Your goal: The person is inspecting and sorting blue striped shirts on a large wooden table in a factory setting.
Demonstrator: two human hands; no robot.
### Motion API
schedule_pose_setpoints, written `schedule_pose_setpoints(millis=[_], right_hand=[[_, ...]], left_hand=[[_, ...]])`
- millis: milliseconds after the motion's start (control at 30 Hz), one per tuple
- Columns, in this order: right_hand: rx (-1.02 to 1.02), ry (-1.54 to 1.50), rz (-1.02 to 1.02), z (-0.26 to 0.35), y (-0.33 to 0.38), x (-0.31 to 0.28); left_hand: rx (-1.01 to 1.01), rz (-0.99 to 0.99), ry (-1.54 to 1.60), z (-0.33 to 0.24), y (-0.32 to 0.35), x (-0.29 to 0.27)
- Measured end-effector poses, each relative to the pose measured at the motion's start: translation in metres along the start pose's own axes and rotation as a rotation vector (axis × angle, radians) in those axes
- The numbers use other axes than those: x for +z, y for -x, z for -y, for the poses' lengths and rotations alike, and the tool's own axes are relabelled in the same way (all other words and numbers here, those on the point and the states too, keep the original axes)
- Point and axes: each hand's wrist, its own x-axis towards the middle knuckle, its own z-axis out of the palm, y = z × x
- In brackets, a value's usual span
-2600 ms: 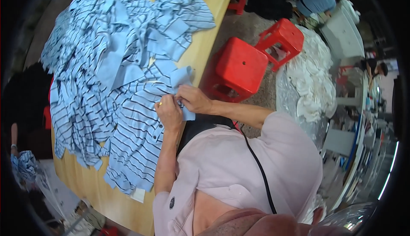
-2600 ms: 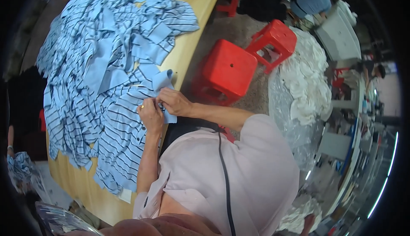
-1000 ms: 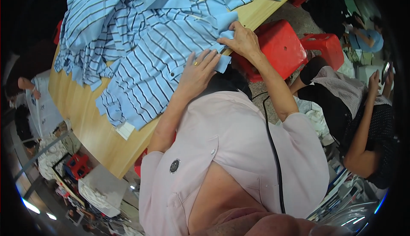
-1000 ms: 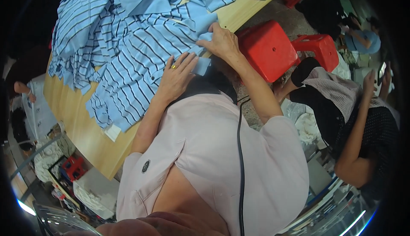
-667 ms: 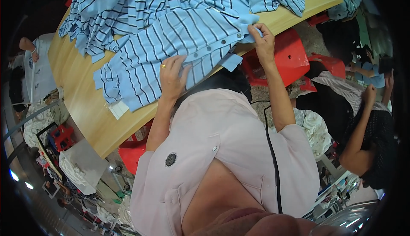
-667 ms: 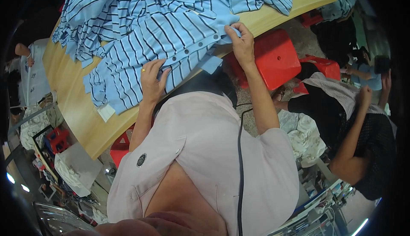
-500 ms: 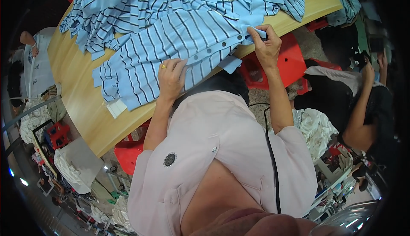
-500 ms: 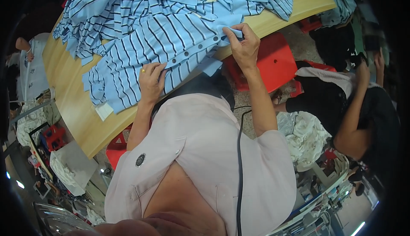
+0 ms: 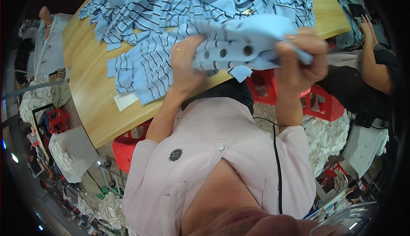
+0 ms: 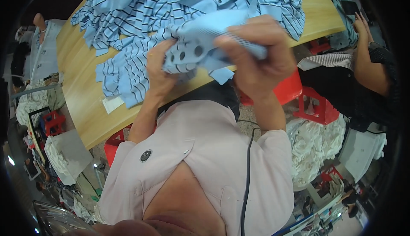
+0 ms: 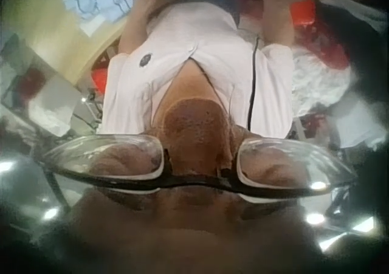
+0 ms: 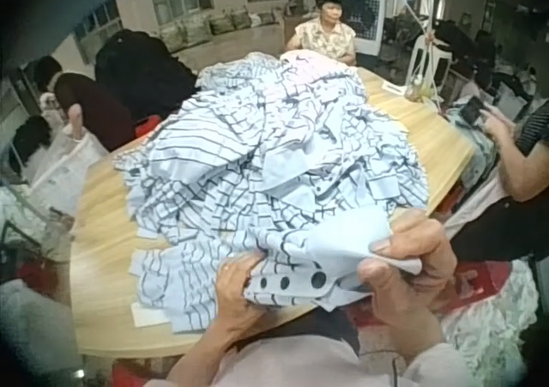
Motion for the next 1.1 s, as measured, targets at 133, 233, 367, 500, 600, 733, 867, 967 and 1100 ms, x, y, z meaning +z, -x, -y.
schedule_pose_setpoints(millis=[133,233,367,500,600,733,867,967,1100], right_hand=[[0.412,-0.099,0.037,-0.017,-0.008,-0.012],[0.608,-0.167,0.338,-0.028,0.032,-0.004],[0.68,-0.304,0.676,-0.023,0.079,0.042],[0.723,-0.294,0.941,-0.021,0.13,0.018],[0.553,-0.19,1.072,-0.038,0.139,0.005],[0.349,-0.068,1.248,-0.041,0.163,-0.032],[0.577,0.207,1.493,-0.015,0.079,0.01],[0.526,0.09,1.437,-0.02,0.056,0.024],[1.047,0.274,1.451,-0.073,-0.029,0.052]], left_hand=[[-0.352,-0.244,0.112,0.035,0.008,-0.068],[-0.541,-0.433,0.945,0.008,-0.015,-0.113],[-0.592,-0.386,1.159,-0.054,-0.029,-0.124],[-0.247,0.486,1.225,-0.098,-0.06,-0.125],[-0.323,0.609,1.194,-0.082,-0.074,-0.101],[-0.463,0.548,0.587,0.022,-0.028,-0.063],[-0.368,0.264,0.008,0.106,0.072,-0.023],[-0.401,-0.046,-0.065,0.121,0.107,-0.011],[-0.546,-0.269,0.104,0.115,0.102,-0.02]])
